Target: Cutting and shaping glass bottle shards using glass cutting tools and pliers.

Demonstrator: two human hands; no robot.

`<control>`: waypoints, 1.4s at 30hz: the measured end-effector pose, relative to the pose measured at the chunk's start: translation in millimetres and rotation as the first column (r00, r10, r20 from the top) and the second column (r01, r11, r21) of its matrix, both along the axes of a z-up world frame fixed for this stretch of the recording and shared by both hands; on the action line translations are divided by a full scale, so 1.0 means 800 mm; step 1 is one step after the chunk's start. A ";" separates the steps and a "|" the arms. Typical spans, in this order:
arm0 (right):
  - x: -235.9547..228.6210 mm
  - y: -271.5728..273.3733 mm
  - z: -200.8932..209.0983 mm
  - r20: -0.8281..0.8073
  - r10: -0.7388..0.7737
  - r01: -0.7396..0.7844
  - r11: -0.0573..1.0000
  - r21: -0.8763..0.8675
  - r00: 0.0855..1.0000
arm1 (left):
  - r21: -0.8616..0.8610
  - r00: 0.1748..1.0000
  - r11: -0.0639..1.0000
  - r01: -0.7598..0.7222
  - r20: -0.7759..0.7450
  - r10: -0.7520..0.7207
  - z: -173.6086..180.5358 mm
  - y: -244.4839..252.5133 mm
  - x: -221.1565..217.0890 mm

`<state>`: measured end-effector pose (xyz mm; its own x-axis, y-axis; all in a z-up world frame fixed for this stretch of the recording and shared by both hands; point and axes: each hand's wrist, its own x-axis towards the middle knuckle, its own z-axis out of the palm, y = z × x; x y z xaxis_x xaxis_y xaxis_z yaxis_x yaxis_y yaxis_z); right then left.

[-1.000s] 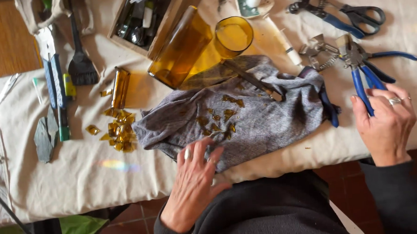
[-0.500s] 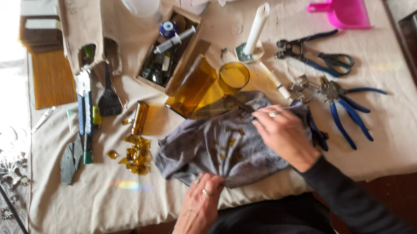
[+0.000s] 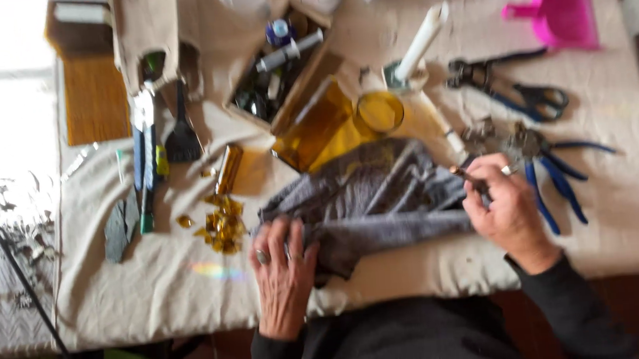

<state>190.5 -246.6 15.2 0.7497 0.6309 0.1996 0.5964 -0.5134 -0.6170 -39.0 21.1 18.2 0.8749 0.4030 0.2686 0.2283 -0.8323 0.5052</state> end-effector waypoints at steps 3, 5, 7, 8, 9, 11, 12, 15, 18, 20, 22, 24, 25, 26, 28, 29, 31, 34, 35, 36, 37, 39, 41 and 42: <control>0.004 -0.016 0.023 0.177 0.054 -0.033 0.992 -0.121 0.983 | 0.200 0.993 0.973 -0.116 0.023 0.114 -0.004 0.001 0.005; 0.012 -0.016 0.018 0.245 0.160 -0.107 0.970 -0.218 0.956 | 0.235 0.985 0.957 -0.172 0.029 0.170 -0.009 0.006 0.006; 0.008 -0.028 0.003 0.234 0.209 -0.124 0.935 -0.333 0.949 | 0.110 0.981 0.981 -0.162 -0.093 0.172 -0.012 0.002 0.003; 0.010 -0.028 -0.004 0.218 0.205 -0.123 0.933 -0.340 0.954 | 0.103 0.980 0.983 -0.153 -0.110 0.164 -0.013 -0.001 -0.003; 0.013 -0.029 -0.011 0.037 0.139 -0.108 0.888 -0.447 0.990 | 0.023 0.976 0.992 -0.124 -0.177 0.126 -0.013 -0.004 -0.009; 0.022 -0.028 -0.014 -0.122 0.038 -0.099 0.831 -0.547 0.992 | -0.059 0.971 0.994 -0.088 -0.229 0.072 -0.015 -0.008 -0.008; 0.026 -0.023 -0.013 -0.131 0.080 -0.137 0.844 -0.518 0.988 | -0.079 0.977 0.996 -0.044 -0.211 0.026 -0.014 -0.009 -0.007; 0.027 -0.007 -0.004 -0.095 0.220 -0.240 0.882 -0.405 0.971 | -0.097 0.988 0.994 0.045 -0.143 -0.059 -0.016 -0.016 -0.013; 0.026 0.022 0.021 0.069 0.374 -0.354 0.914 -0.200 0.925 | -0.132 0.989 0.982 0.136 -0.045 -0.143 -0.040 -0.021 -0.020; 0.027 0.030 0.017 0.183 0.419 -0.412 0.908 -0.079 0.889 | -0.165 0.982 0.969 0.184 0.001 -0.187 -0.047 -0.027 -0.012; 0.028 0.026 -0.015 -0.428 0.096 -0.252 0.911 -0.326 0.899 | -0.240 0.972 0.942 0.234 0.048 -0.229 -0.038 -0.036 0.002; 0.019 0.023 -0.022 -0.468 0.214 -0.294 0.950 -0.103 0.857 | -0.253 0.962 0.929 0.270 0.110 -0.249 -0.027 -0.049 0.024; 0.017 0.020 -0.025 -0.482 0.339 -0.322 0.939 0.121 0.808 | -0.272 0.949 0.913 0.303 0.169 -0.265 -0.022 -0.056 0.037; 0.008 0.026 -0.007 -0.471 0.338 -0.318 0.940 0.124 0.815 | -0.263 0.946 0.913 0.311 0.178 -0.271 -0.014 -0.062 0.049; -0.007 0.041 0.029 -0.448 0.400 -0.363 0.916 0.171 0.800 | -0.213 0.906 0.901 0.379 0.284 -0.314 0.001 -0.072 0.074; -0.005 0.044 0.041 -0.433 0.403 -0.364 0.915 0.174 0.806 | -0.199 0.902 0.902 0.383 0.294 -0.318 0.009 -0.075 0.086; -0.012 0.047 0.061 -0.360 0.553 -0.463 0.831 0.308 0.752 | -0.161 0.890 0.913 0.375 0.339 -0.306 0.023 -0.084 0.098; -0.005 0.036 0.067 -0.254 0.557 -0.551 0.828 0.101 0.791 | -0.179 0.877 0.912 0.368 0.394 -0.277 0.049 -0.091 0.118; -0.007 0.037 0.070 -0.257 0.567 -0.561 0.821 0.104 0.782 | -0.180 0.882 0.917 0.356 0.389 -0.266 0.047 -0.095 0.118; -0.008 0.038 0.074 -0.205 0.597 -0.573 0.802 0.168 0.776 | -0.196 0.871 0.899 0.392 0.394 -0.294 0.046 -0.098 0.120; -0.008 0.038 0.079 -0.150 0.623 -0.585 0.777 0.231 0.768 | -0.211 0.859 0.879 0.427 0.398 -0.322 0.045 -0.102 0.123; -0.003 0.038 0.069 -0.065 0.561 -0.529 0.808 0.259 0.825 | -0.232 0.818 0.826 0.513 0.422 -0.390 0.047 -0.097 0.146; 0.001 0.026 0.056 -0.008 0.490 -0.466 0.834 0.297 0.872 | -0.272 0.783 0.762 0.588 0.429 -0.451 0.061 -0.096 0.156; 0.009 0.019 0.049 0.053 0.371 -0.370 0.886 0.281 0.927 | -0.296 0.726 0.681 0.670 0.455 -0.516 0.073 -0.093 0.163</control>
